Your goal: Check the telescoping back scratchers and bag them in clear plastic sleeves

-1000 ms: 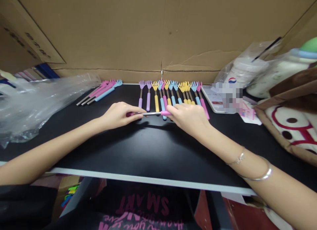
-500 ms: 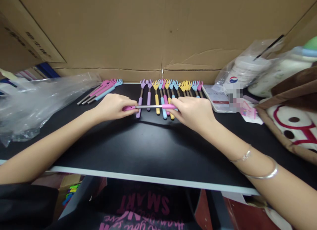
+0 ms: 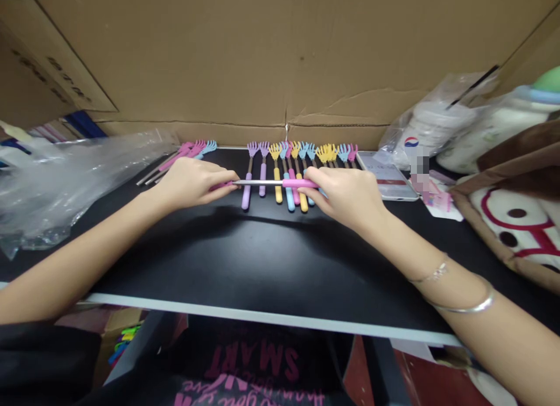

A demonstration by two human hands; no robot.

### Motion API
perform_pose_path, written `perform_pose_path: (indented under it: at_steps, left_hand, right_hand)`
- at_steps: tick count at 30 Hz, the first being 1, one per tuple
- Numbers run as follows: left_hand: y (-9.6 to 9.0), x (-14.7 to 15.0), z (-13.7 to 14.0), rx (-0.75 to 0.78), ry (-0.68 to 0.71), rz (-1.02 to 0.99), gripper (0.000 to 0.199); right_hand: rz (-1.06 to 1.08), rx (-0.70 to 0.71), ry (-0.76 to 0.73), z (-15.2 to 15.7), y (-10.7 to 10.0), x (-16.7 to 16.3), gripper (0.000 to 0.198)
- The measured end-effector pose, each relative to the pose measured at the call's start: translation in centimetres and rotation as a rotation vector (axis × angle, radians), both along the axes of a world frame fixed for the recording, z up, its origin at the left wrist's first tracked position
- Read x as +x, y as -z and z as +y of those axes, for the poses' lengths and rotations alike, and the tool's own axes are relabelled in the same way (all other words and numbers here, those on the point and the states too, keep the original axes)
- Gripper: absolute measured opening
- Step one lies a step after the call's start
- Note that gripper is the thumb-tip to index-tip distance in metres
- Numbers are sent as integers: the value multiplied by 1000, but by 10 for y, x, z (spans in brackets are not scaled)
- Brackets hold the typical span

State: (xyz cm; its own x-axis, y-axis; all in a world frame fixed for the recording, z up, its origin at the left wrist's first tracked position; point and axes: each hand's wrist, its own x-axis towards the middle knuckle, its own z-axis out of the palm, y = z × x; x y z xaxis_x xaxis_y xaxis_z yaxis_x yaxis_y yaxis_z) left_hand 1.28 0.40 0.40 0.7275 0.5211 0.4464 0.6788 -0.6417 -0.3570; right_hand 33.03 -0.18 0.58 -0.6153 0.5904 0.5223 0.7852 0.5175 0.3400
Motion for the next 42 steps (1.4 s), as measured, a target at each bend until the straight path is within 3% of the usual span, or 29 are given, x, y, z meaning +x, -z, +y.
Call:
perform_pose_path:
  at_steps: [9, 21, 27, 33, 42]
  left_hand:
    - [4, 3, -1, 203, 84, 33, 41]
    - [1, 3, -3, 355, 118, 48, 41]
    - [1, 4, -5, 350, 126, 29, 44]
    - [2, 6, -5, 307, 106, 36, 44]
    - [-1, 4, -6, 172, 123, -13, 44]
  right_hand:
    - [49, -3, -58, 1, 7, 0, 50]
    - [115, -222, -93, 4, 7, -2, 51]
    - [98, -326, -125, 3, 4, -2, 50]
    - [88, -294, -121, 1, 4, -3, 55]
    - [70, -30, -104, 0, 10, -2, 64]
